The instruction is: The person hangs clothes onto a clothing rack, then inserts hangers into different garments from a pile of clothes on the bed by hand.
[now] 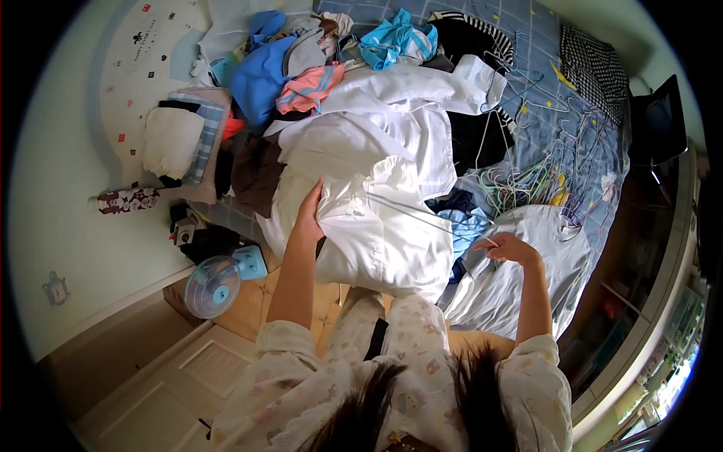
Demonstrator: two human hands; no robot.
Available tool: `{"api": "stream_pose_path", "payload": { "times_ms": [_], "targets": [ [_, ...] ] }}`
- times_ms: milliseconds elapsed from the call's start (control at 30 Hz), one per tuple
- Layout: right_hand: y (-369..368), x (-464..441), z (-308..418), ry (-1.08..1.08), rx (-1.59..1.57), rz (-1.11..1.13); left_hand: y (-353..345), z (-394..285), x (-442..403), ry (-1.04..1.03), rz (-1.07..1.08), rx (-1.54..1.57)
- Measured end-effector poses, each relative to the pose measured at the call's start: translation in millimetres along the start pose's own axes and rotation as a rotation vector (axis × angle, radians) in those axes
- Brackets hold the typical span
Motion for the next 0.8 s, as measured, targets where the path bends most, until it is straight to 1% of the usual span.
{"api": "stream_pose_path", "payload": {
  "times_ms": [67, 167, 200, 233, 300, 333, 367, 433, 467, 567, 600, 633, 667, 733, 767, 800],
  "targets": [
    [-10.5, 0.4, 18.1, 0.097, 0.139, 0.052, -3.6, 3.1, 25.1, 0.025, -0.036, -0.058],
    [-32.9, -7.4, 40.9, 0.215, 0.102, 0.092, -20.3, 3.0, 73.1, -0.094, 0.117, -0.134],
    [-41.5, -9.5, 50.9, 0.197, 0.172, 0.082, -31.1, 2.2, 97.2, -0.173, 0.14, -0.159],
    [-46.4, -27.9, 41.1, 0.218, 0.208, 0.15, -45.4, -0.2, 124.4, -0.268, 0.218, -0.233],
    [-76.8, -18.7, 78.6, 0.327, 0.124, 0.23, -73.6, -6.6, 179.9, -0.459, 0.37, -0.386],
    [-88.3, -25.0, 81.1, 0.364, 0.151, 0.229, -79.5, -9.8, 200.4, -0.484, 0.322, -0.387],
    [-97.9, -25.8, 86.7, 0.423, 0.038, 0.287, -79.9, -16.6, 216.9, -0.574, 0.285, -0.534],
    [-115.3, -11.5, 114.1, 0.504, 0.139, 0.243, -71.7, -35.6, 249.0, -0.753, 0.206, -0.83],
    [-120.6, -6.7, 119.7, 0.561, 0.214, 0.205, -59.6, -42.4, 258.7, -0.703, 0.096, -0.888],
    [-142.9, 14.6, 131.0, 0.527, 0.199, 0.185, -82.5, -51.0, 326.4, -0.904, -0.614, -1.583],
    [-147.5, 23.4, 137.1, 0.569, 0.295, 0.134, -94.8, -50.7, 345.1, -1.38, -0.696, -1.787],
    [-150.6, 26.0, 135.8, 0.643, 0.227, 0.169, -102.8, -44.9, 357.9, -1.537, -0.56, -1.889],
    [-151.2, 37.1, 134.6, 0.628, 0.272, 0.133, -113.4, -37.7, 373.2, -1.695, -0.411, -1.982],
    [-160.8, 67.6, 149.6, 0.587, 0.368, 0.091, -117.1, -23.0, 382.8, -1.778, -0.095, -2.04],
    [-166.8, 88.2, 157.2, 0.634, 0.34, 0.126, -118.2, -15.4, 387.7, -1.802, 0.07, -2.064],
    [-173.5, 103.5, 157.7, 0.625, 0.314, 0.098, -104.7, -12.3, 384.2, -1.689, 0.159, -2.109]
  ]
}}
Point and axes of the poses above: each hand's wrist, its own x-axis away from the middle knuckle, its own y-axis out of the back of the hand, z = x × y, the point moved 4 cm from there along -x, towards the middle knuckle, and after that the axes turned 1 degree about -z, right-handed, at the moved point
